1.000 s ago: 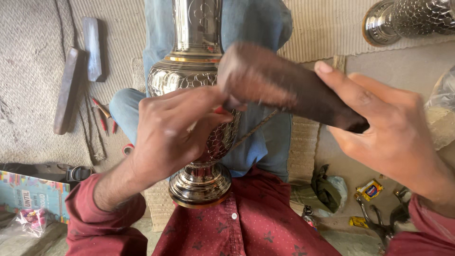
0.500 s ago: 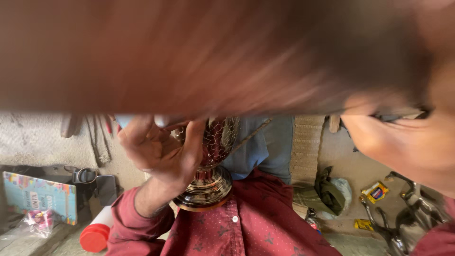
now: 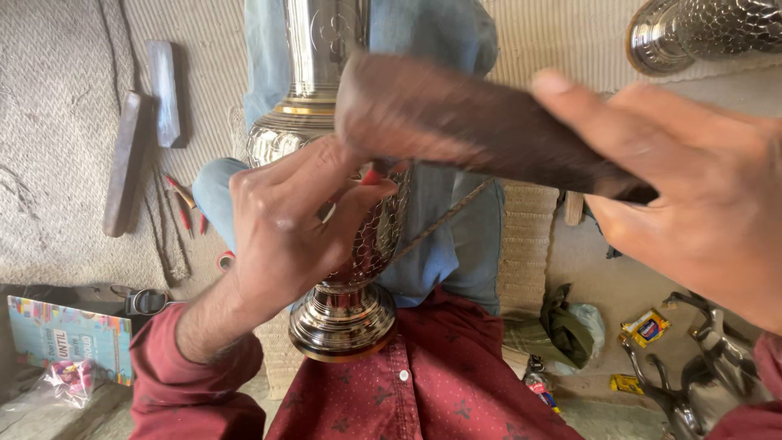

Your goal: The person sits cross-legged on the floor with a silver-plated brass vase on their lap, holds a small punch against the vase surface, and repeatedly strikes the punch with a wooden mallet to emboss decorative patterns. Near the end they rub the punch on a whetstone block.

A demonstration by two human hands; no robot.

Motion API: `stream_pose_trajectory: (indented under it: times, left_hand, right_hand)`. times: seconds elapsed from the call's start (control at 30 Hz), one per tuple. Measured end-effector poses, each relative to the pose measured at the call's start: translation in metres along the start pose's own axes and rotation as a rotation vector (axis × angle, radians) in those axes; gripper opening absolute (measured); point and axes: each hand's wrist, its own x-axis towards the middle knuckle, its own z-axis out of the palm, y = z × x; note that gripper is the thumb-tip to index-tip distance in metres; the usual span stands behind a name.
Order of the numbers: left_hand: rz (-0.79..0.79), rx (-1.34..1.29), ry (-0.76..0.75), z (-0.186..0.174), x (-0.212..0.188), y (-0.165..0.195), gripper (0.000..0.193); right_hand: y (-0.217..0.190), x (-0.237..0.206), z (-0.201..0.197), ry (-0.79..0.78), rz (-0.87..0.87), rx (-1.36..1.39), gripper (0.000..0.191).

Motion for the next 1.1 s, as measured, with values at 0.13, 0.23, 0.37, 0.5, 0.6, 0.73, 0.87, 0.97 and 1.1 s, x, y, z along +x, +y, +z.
stream_pose_trajectory:
  times: [0.13, 0.23, 0.37, 0.5, 0.6, 0.73, 0.87, 0.97, 1.1]
  left_hand:
    - [0.106, -0.039, -0.069, -0.005, 0.003, -0.001, 0.05]
    - [0.135, -0.047, -0.082, -0.007, 0.004, -0.001, 0.05]
    - [0.145, -0.04, -0.093, -0.01, 0.008, 0.003, 0.045]
    - [0.173, -0.002, -0.165, -0.012, 0.017, 0.005, 0.045]
    - [0.175, -0.021, -0.255, -0.011, 0.025, 0.001, 0.048]
    - [0.229, -0.112, -0.39, -0.012, 0.031, -0.003, 0.057]
    - [0.33, -0.196, -0.464, -0.014, 0.04, -0.009, 0.059]
    - [0.366, -0.24, -0.52, -0.014, 0.047, -0.012, 0.064]
    - [0.369, -0.21, -0.633, -0.011, 0.053, -0.013, 0.056]
  right_hand:
    - [0.001, -0.016, 0.024, 0.219, 0.194, 0.492, 0.078]
    - [0.006, -0.023, 0.033, 0.299, 0.162, 0.495, 0.07]
    - [0.013, -0.03, 0.039, 0.229, 0.116, 0.182, 0.055]
    - [0.012, -0.039, 0.055, 0.225, 0.26, 0.501, 0.041]
    - [0.006, -0.048, 0.076, 0.272, 0.106, 0.148, 0.058]
    - [-0.009, -0.064, 0.108, 0.41, 0.443, 0.797, 0.067]
    - [-0.026, -0.078, 0.147, 0.526, 0.416, 0.86, 0.059]
    - [-0.033, -0.093, 0.169, 0.538, 0.411, 0.587, 0.065]
    - [-0.04, -0.109, 0.188, 0.669, 0.51, 1.079, 0.055]
